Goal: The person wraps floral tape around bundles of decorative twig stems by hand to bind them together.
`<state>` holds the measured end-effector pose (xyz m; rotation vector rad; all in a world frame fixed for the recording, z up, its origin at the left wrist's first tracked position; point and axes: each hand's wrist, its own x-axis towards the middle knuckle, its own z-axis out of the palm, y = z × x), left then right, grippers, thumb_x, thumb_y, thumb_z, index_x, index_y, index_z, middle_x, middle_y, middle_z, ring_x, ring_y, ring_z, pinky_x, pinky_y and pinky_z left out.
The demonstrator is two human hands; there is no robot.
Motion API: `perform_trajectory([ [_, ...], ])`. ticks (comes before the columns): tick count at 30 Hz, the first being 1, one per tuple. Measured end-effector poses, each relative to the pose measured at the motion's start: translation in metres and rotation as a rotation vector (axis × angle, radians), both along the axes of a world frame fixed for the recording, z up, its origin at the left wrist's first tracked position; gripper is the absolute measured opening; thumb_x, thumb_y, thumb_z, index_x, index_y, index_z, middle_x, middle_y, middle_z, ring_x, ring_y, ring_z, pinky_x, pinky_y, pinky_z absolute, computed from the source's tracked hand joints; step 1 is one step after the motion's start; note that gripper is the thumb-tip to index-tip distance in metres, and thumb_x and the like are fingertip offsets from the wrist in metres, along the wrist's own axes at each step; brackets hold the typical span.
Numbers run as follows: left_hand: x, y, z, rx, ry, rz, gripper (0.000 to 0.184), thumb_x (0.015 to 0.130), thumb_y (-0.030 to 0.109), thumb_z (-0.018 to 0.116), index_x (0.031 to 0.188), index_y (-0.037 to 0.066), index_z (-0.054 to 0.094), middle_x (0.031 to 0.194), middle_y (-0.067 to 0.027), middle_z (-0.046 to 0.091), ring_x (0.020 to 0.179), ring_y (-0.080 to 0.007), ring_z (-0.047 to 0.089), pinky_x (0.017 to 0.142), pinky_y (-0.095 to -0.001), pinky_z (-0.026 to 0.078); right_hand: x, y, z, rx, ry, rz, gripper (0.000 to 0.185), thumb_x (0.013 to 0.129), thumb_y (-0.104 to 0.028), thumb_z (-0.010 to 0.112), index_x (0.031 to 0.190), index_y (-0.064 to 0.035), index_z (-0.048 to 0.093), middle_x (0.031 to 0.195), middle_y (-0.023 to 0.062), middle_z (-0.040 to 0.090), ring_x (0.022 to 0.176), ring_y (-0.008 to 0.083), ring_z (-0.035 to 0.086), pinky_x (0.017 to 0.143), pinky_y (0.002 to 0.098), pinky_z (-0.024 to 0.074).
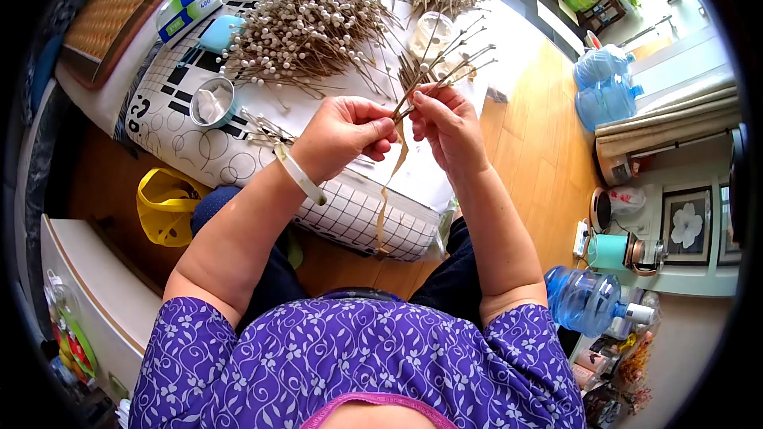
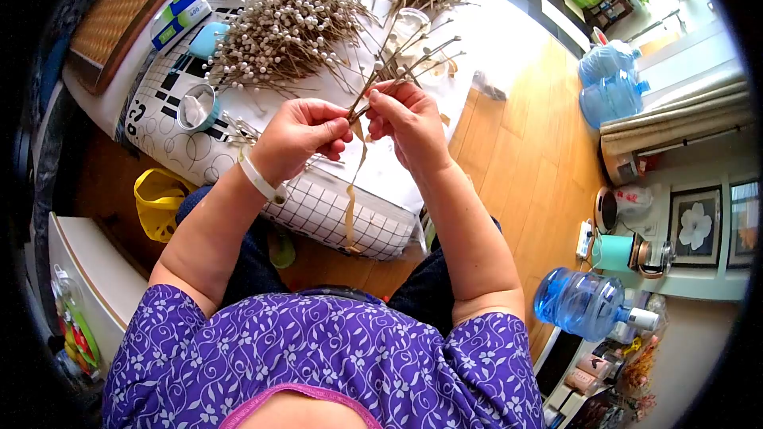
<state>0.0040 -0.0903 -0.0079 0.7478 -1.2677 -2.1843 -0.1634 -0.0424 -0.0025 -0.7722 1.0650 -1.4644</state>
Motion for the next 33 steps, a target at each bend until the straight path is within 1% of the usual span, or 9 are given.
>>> perform_trajectory([
  [4,-0.004,0.002,-0.002,-0.105,-0.036,0.021,0.012,0.081,0.004,0.056,0.090,-0.003,0.059,0.072,-0.0065,0.060,0.058,-0.0078,0.055,0.053,-0.0205,0.048,0.000,0.001,-0.004,0.016,-0.038,-0.017,0.016,0.081,-0.009,0.054,0.094,0.0013,0.057,0.063,0.0045,0.055,0.048,0.0081,0.050,0.044,0.0185,0.0416],
  [6,-0.004,0.003,-0.002,-0.151,-0.059,0.026,0.012,0.081,0.004,0.056,0.090,-0.003,0.060,0.072,-0.0061,0.060,0.058,-0.0073,0.055,0.053,-0.0199,0.048,-0.002,0.000,-0.005,0.018,-0.055,0.033,0.016,0.082,-0.008,0.051,0.093,0.0031,0.055,0.063,0.0065,0.056,0.046,0.0103,0.052,0.043,0.0209,0.0453],
  [8,-0.003,0.006,0.000,-0.333,-0.138,0.057,0.013,0.082,0.003,0.055,0.092,-0.004,0.060,0.071,-0.0051,0.060,0.057,-0.0064,0.054,0.052,-0.0185,0.046,-0.003,-0.001,-0.007,0.012,-0.046,0.056,0.017,0.083,-0.008,0.050,0.094,0.0034,0.055,0.062,0.0064,0.056,0.047,0.0103,0.053,0.043,0.0206,0.0457],
  [13,-0.002,0.006,0.001,-0.503,-0.196,0.043,0.014,0.082,0.003,0.054,0.092,-0.004,0.060,0.069,-0.0040,0.059,0.055,-0.0061,0.051,0.051,-0.0180,0.044,-0.004,0.000,-0.008,-0.007,-0.059,0.098,0.017,0.083,-0.008,0.048,0.093,0.0035,0.055,0.063,0.0060,0.056,0.049,0.0104,0.054,0.046,0.0198,0.0465],
  [18,-0.002,0.006,0.002,-0.564,-0.236,0.027,0.013,0.082,0.002,0.053,0.091,-0.003,0.061,0.068,-0.0036,0.058,0.054,-0.0062,0.051,0.050,-0.0183,0.044,-0.003,0.000,-0.006,-0.055,0.125,0.115,0.017,0.081,-0.012,0.056,0.092,0.0011,0.056,0.063,0.0040,0.055,0.047,0.0085,0.052,0.044,0.0185,0.0440],
  [24,-0.003,0.003,0.000,-0.400,-0.212,0.005,0.013,0.083,0.004,0.053,0.092,-0.004,0.059,0.069,-0.0049,0.058,0.055,-0.0064,0.051,0.049,-0.0187,0.044,-0.001,0.000,-0.007,-0.044,0.126,0.074,0.013,0.079,-0.012,0.060,0.085,-0.0007,0.057,0.061,0.0021,0.053,0.045,0.0069,0.049,0.041,0.0177,0.0419],
  [27,-0.001,-0.002,-0.003,-0.301,-0.153,-0.017,0.016,0.084,0.006,0.052,0.093,-0.005,0.058,0.070,-0.0053,0.059,0.055,-0.0066,0.053,0.051,-0.0201,0.047,-0.001,0.002,-0.006,-0.021,0.133,0.027,0.012,0.079,-0.012,0.060,0.084,-0.0011,0.057,0.060,0.0020,0.052,0.044,0.0067,0.049,0.041,0.0177,0.0416],
  [29,0.001,-0.004,-0.001,-0.141,-0.110,-0.048,0.017,0.084,0.006,0.052,0.096,-0.003,0.057,0.073,-0.0055,0.059,0.057,-0.0069,0.053,0.051,-0.0198,0.047,-0.002,0.001,-0.007,-0.025,0.115,0.017,0.012,0.079,-0.011,0.060,0.084,-0.0012,0.057,0.060,0.0019,0.052,0.044,0.0067,0.048,0.041,0.0177,0.0416],
  [33,0.002,-0.007,-0.002,0.000,-0.035,-0.057,0.016,0.083,0.006,0.052,0.096,-0.002,0.058,0.075,-0.0058,0.060,0.057,-0.0069,0.054,0.053,-0.0204,0.048,-0.003,0.003,-0.006,-0.036,0.099,0.006,0.012,0.079,-0.011,0.060,0.084,-0.0012,0.057,0.061,0.0021,0.053,0.045,0.0069,0.049,0.041,0.0178,0.0420],
])
